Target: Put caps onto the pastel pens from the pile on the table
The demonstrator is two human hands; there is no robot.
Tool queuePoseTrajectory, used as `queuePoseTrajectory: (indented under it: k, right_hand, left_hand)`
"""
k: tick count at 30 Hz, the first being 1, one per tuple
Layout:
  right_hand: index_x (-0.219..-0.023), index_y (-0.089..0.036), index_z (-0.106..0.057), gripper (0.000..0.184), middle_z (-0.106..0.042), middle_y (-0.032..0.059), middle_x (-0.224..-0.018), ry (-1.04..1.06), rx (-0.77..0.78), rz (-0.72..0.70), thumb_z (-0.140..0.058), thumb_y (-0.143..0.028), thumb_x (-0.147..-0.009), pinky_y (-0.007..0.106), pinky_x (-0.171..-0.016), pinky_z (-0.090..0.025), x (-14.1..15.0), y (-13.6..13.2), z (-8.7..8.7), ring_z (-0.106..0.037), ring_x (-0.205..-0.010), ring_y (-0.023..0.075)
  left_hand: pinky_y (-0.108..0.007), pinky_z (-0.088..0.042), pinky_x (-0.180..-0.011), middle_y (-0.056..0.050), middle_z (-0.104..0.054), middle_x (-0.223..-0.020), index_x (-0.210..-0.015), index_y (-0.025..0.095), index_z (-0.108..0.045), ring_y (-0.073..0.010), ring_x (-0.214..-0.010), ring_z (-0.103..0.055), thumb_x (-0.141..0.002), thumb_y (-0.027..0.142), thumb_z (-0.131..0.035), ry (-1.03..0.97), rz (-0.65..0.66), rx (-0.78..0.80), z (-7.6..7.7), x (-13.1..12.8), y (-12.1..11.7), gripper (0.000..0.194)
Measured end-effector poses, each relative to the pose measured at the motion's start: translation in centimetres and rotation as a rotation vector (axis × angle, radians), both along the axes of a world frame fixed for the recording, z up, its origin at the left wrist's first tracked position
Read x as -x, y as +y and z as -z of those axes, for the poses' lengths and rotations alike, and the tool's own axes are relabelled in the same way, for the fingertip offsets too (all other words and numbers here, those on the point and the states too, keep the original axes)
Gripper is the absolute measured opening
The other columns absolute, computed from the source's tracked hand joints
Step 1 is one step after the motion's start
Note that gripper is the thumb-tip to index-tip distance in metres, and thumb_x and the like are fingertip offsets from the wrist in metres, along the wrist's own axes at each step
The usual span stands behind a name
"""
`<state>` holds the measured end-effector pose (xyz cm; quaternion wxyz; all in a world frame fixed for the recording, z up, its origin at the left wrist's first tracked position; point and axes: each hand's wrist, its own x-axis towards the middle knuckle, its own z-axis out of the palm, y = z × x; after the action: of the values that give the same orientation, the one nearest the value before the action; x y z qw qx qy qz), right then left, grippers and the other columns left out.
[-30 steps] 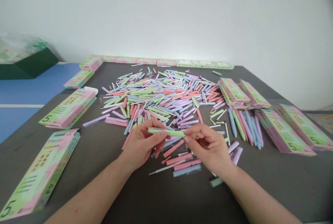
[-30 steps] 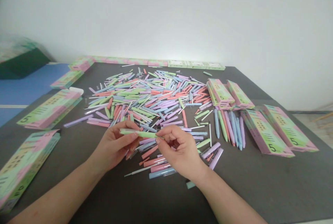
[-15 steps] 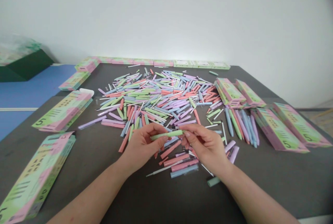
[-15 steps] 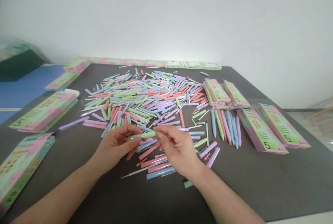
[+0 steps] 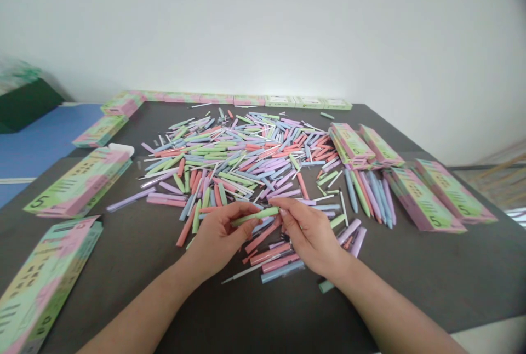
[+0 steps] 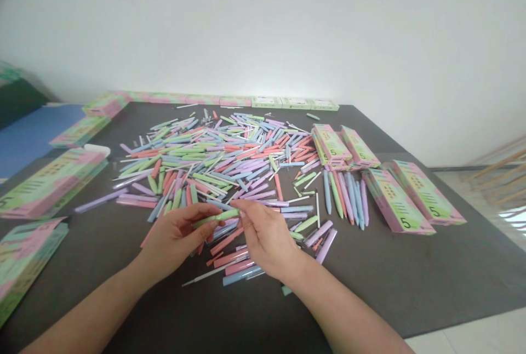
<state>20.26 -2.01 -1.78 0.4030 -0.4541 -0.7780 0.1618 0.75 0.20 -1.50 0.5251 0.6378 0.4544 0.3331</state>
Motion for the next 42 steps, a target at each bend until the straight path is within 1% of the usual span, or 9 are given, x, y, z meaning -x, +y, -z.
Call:
queuePoseTrajectory:
  k: [7,15,19,21,23,26,29,35,42]
  right_hand:
    - [-0.109,-0.02,-0.052,0.016,-0.063,0.0019,-0.08,0.058,0.14,0.039,-0.042,-0.021,-0.096,0.024,-0.063,-0.046,-0.1,-0.2,-0.2,-0.059,-0.066,0.0128]
    - [-0.1,-0.021,-0.057,0.012,-0.062,-0.0001,-0.074,0.338,0.251,-0.024,-0.047,-0.027,-0.096,0.025,-0.061,-0.047,0.4,-0.1,0.6,-0.059,-0.065,0.0122]
    - [-0.099,-0.02,-0.063,0.017,-0.066,0.0018,-0.078,0.374,0.183,0.202,-0.048,-0.027,-0.094,0.025,-0.062,-0.048,-1.9,1.3,-0.7,-0.06,-0.067,0.0136]
    - [-0.094,-0.019,-0.066,0.013,-0.069,0.0041,-0.087,0.236,0.09,0.397,-0.056,-0.023,-0.088,0.027,-0.068,-0.048,-4.1,2.4,-1.3,-0.062,-0.078,0.0166]
    - [-0.087,-0.018,-0.07,0.013,-0.07,0.0057,-0.089,-0.05,0.092,0.477,-0.058,-0.018,-0.083,0.03,-0.073,-0.048,-6.3,3.5,-1.4,-0.062,-0.077,0.0179]
    - [-0.086,-0.015,-0.073,0.021,-0.072,0.0093,-0.097,-0.442,0.226,0.447,-0.053,-0.011,-0.081,0.032,-0.083,-0.046,-8.5,4.6,-0.7,-0.064,-0.087,0.0217]
    - [-0.089,-0.016,-0.075,0.024,-0.072,0.0104,-0.1,-0.672,0.362,0.374,-0.054,-0.01,-0.079,0.033,-0.085,-0.045,-9.5,5.2,0.4,-0.064,-0.096,0.0247]
    - [-0.087,-0.017,-0.073,0.018,-0.071,0.0085,-0.092,-0.74,0.412,0.286,-0.057,-0.014,-0.079,0.03,-0.079,-0.043,-10.1,5.6,0.9,-0.062,-0.089,0.0232]
    - [-0.082,-0.016,-0.067,0.02,-0.065,0.0092,-0.092,-0.772,0.395,0.186,-0.05,-0.006,-0.081,0.031,-0.089,-0.038,-9.9,5.3,0.8,-0.056,-0.095,0.0212]
  left_hand:
    - [-0.024,-0.049,-0.062,-0.006,-0.071,-0.089,-0.111,0.02,-0.069,-0.0181,-0.077,-0.063,-0.087,0.034,-0.06,0.047,0.055,-0.03,0.7,0.2,-0.1,0.03]
    - [-0.023,-0.047,-0.061,-0.004,-0.065,-0.083,-0.108,0.017,-0.067,-0.015,-0.071,-0.057,-0.088,0.034,-0.058,0.0,0.11,0.044,0.6,0.1,-0.1,0.028]
    - [-0.023,-0.047,-0.065,-0.001,-0.061,-0.078,-0.103,0.016,-0.062,-0.0136,-0.071,-0.056,-0.09,0.033,-0.055,-0.08,0.13,0.083,0.4,0.1,0.0,0.022]
    - [-0.023,-0.047,-0.068,-0.001,-0.061,-0.078,-0.098,0.016,-0.061,-0.013,-0.073,-0.057,-0.091,0.031,-0.054,-0.108,0.135,0.082,0.2,0.1,0.1,0.019]
    - [-0.024,-0.047,-0.068,-0.002,-0.061,-0.08,-0.098,0.016,-0.06,-0.0127,-0.072,-0.057,-0.091,0.031,-0.054,-0.119,0.134,0.091,0.2,0.2,0.3,0.017]
    - [-0.025,-0.049,-0.065,-0.002,-0.06,-0.079,-0.099,0.016,-0.058,-0.013,-0.07,-0.057,-0.091,0.033,-0.053,-0.124,0.138,0.117,0.2,0.2,0.4,0.019]
    - [-0.025,-0.049,-0.062,0.0,-0.058,-0.074,-0.098,0.016,-0.057,-0.0127,-0.066,-0.057,-0.092,0.033,-0.053,-0.125,0.128,0.113,0.1,0.2,0.4,0.019]
    - [-0.023,-0.048,-0.057,0.0,-0.059,-0.073,-0.095,0.016,-0.056,-0.0112,-0.06,-0.057,-0.092,0.033,-0.053,-0.152,0.123,0.123,-0.1,0.3,0.3,0.018]
    - [-0.023,-0.046,-0.055,0.001,-0.056,-0.073,-0.091,0.017,-0.056,-0.0102,-0.059,-0.053,-0.092,0.032,-0.052,-0.21,0.079,0.192,0.1,0.2,0.4,0.016]
